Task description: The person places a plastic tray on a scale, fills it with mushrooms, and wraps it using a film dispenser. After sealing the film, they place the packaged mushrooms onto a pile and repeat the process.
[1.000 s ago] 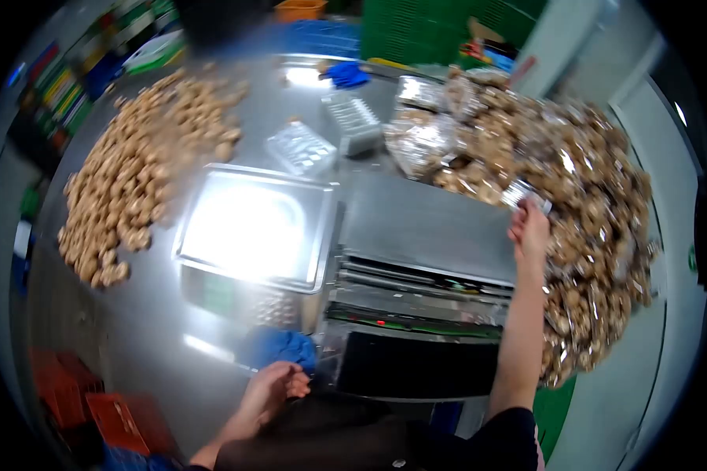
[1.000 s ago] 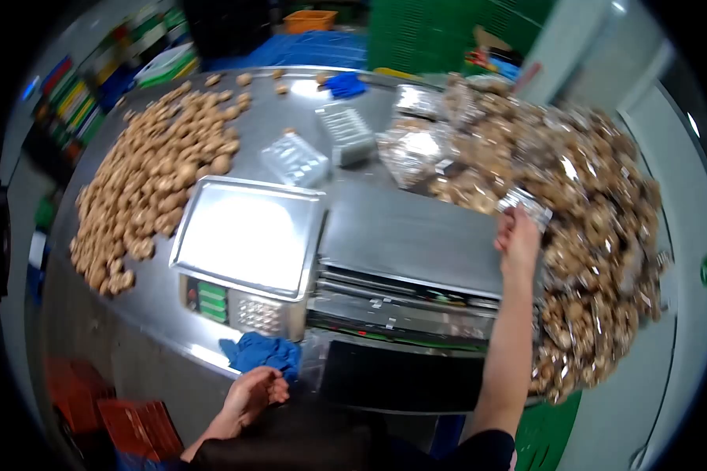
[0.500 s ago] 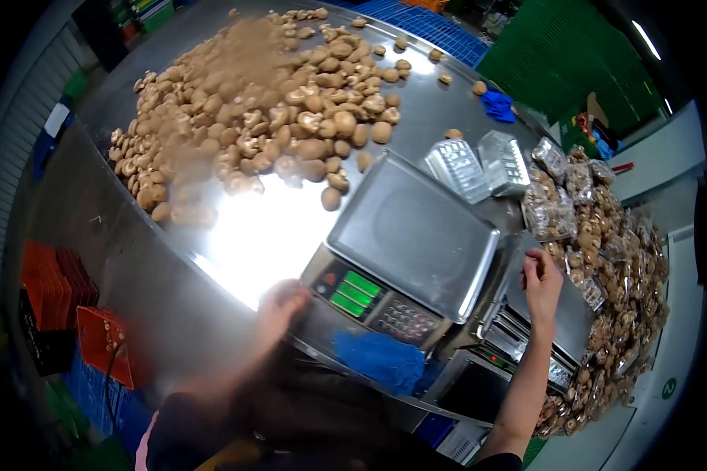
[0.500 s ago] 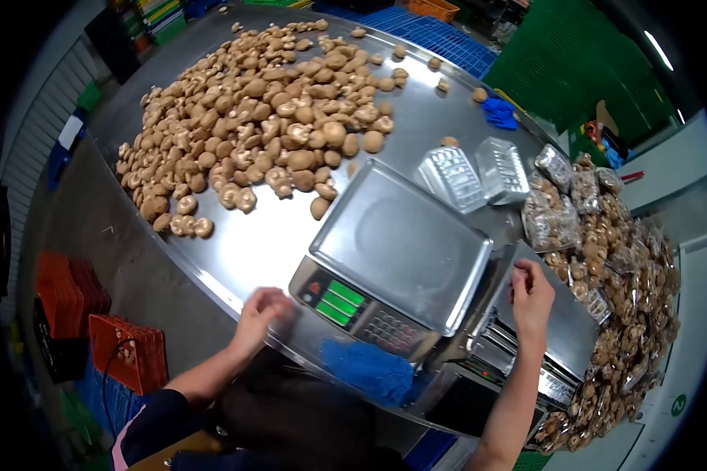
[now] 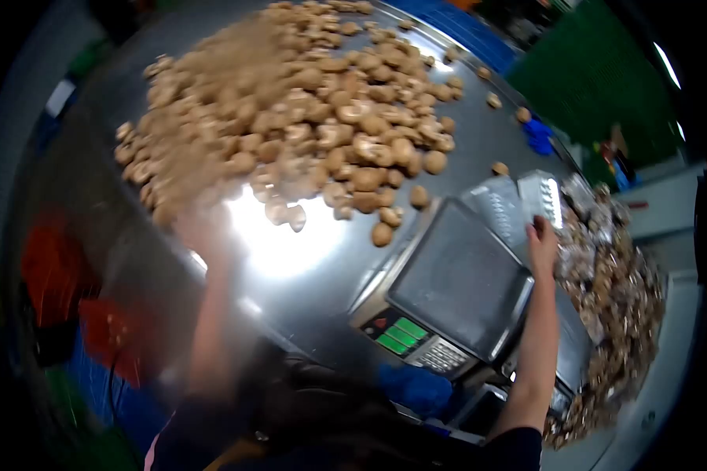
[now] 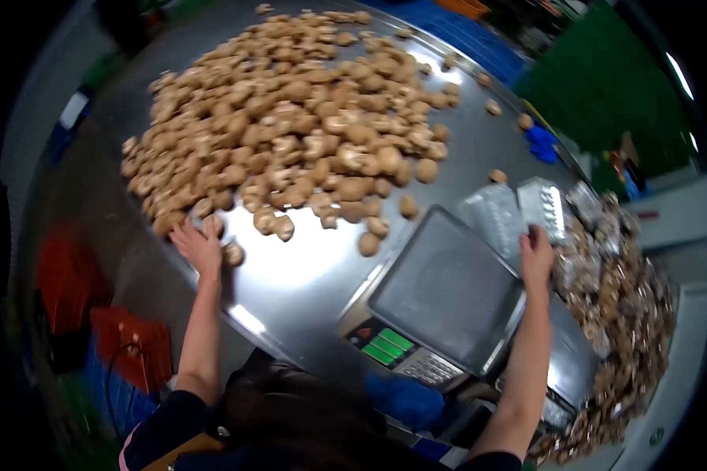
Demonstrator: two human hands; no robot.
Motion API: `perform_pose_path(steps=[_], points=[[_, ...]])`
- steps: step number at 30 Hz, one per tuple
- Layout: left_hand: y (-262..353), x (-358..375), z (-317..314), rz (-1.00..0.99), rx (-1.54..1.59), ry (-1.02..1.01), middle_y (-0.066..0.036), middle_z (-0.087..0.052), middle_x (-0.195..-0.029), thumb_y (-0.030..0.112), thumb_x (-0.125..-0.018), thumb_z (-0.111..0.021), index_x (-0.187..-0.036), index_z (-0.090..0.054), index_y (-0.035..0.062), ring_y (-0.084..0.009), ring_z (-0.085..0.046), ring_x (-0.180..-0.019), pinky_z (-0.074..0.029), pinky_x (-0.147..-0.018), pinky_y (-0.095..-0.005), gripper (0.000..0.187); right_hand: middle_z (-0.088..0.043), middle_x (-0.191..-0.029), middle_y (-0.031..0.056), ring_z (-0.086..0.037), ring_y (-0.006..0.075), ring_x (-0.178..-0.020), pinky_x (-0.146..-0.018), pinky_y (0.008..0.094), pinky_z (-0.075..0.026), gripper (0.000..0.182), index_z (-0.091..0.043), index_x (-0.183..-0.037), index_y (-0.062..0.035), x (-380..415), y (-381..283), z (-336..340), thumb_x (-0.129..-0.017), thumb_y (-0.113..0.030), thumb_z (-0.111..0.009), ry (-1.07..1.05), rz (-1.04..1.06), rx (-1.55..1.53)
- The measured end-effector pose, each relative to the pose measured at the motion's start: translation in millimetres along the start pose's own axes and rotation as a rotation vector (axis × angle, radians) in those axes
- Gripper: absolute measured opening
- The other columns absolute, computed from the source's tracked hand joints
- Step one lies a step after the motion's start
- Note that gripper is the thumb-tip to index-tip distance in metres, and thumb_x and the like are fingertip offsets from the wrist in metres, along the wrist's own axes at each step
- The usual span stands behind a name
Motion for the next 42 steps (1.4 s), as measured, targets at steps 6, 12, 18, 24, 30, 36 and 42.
perform_pose_path(steps=[6, 12, 18, 24, 30, 36, 42], points=[[101, -2, -21, -0.353, 0.246, 0.252, -0.017, -0.032, -0.147, 0.041, -0.089, -0.057, -0.137, -0.038, 0.0028, -0.0316, -0.024, -0.138, -0.008, -0.111, -0.0504, 0.063, -0.048, -0.130, 0.0225, -0.045, 0.0365, -0.123, -0.101, 0.0394, -0.038, 0.078, -0.042, -0.129, 0.0037, -42, 24, -35, -0.069, -0.028, -0.080, -0.131, 0.078, 0.387], [132, 36, 15, -0.532, 0.542, 0.181, -0.016, -0.028, -0.148, 0.028, -0.087, -0.063, -0.139, -0.035, 0.0044, -0.0332, -0.022, -0.139, -0.015, -0.112, -0.0474, 0.063, -0.049, -0.125, 0.0250, -0.046, 0.0371, -0.120, -0.100, 0.0401, -0.038, 0.098, -0.037, -0.130, 0.0045, -50, 46, -61, -0.055, -0.033, -0.088, -0.323, 0.045, 0.367], [44, 78, 6, -0.453, 0.150, 0.211, -0.019, -0.027, -0.148, 0.026, -0.086, -0.063, -0.141, -0.032, 0.0029, -0.0352, -0.021, -0.138, -0.016, -0.112, -0.0479, 0.066, -0.057, -0.114, 0.0234, -0.053, 0.0374, -0.111, -0.095, 0.0404, -0.043, 0.094, -0.043, -0.125, 0.0041, -51, 14, -60, -0.050, -0.028, -0.090, -0.314, -0.008, 0.421], [106, 56, -4, -0.131, 0.428, 0.113, -0.018, -0.022, -0.151, 0.035, -0.087, -0.061, -0.141, -0.030, 0.0010, -0.0343, -0.021, -0.138, -0.011, -0.113, -0.0488, 0.071, -0.061, -0.109, 0.0208, -0.056, 0.0365, -0.107, -0.091, 0.0404, -0.046, 0.090, -0.048, -0.122, 0.0023, -41, 6, -58, -0.048, -0.026, -0.090, -0.198, -0.009, 0.453], [136, 59, -10, -0.392, 0.795, 0.166, -0.016, -0.023, -0.150, 0.018, -0.085, -0.063, -0.139, -0.032, 0.0008, -0.0304, -0.022, -0.138, -0.019, -0.112, -0.0421, 0.065, -0.059, -0.114, 0.0223, -0.055, 0.0376, -0.107, -0.094, 0.0414, -0.044, 0.084, -0.047, -0.125, 0.0024, -31, -9, -58, -0.055, -0.024, -0.086, -0.200, 0.036, 0.461], [151, 85, 24, -0.342, 1.089, -0.202, -0.014, -0.039, -0.141, 0.003, -0.082, -0.059, -0.134, -0.039, 0.0015, -0.0263, -0.037, -0.131, -0.027, -0.109, -0.0366, 0.056, -0.053, -0.124, 0.0291, -0.052, 0.0409, -0.115, -0.099, 0.0422, -0.040, 0.071, -0.042, -0.131, 0.0067, -37, -9, -45, -0.076, -0.031, -0.063, -0.318, 0.104, 0.362], [147, 106, 57, -0.259, 1.236, -0.690, -0.015, -0.049, -0.130, 0.011, -0.087, -0.058, -0.134, -0.039, 0.0005, -0.0222, -0.056, -0.110, -0.045, -0.089, -0.0318, 0.052, -0.069, -0.085, 0.0092, -0.065, 0.0136, -0.067, -0.059, 0.0267, -0.051, 0.026, -0.058, -0.119, -0.0035, -4, -153, -28, -0.094, -0.008, -0.049, -0.074, 0.112, -0.234]])
Point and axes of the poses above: each hand's wrist, its own x-axis away from the middle knuckle, its own z-axis out of the back of the hand, y = z × x, the point moved 5 cm from there along -x, towards the middle knuckle
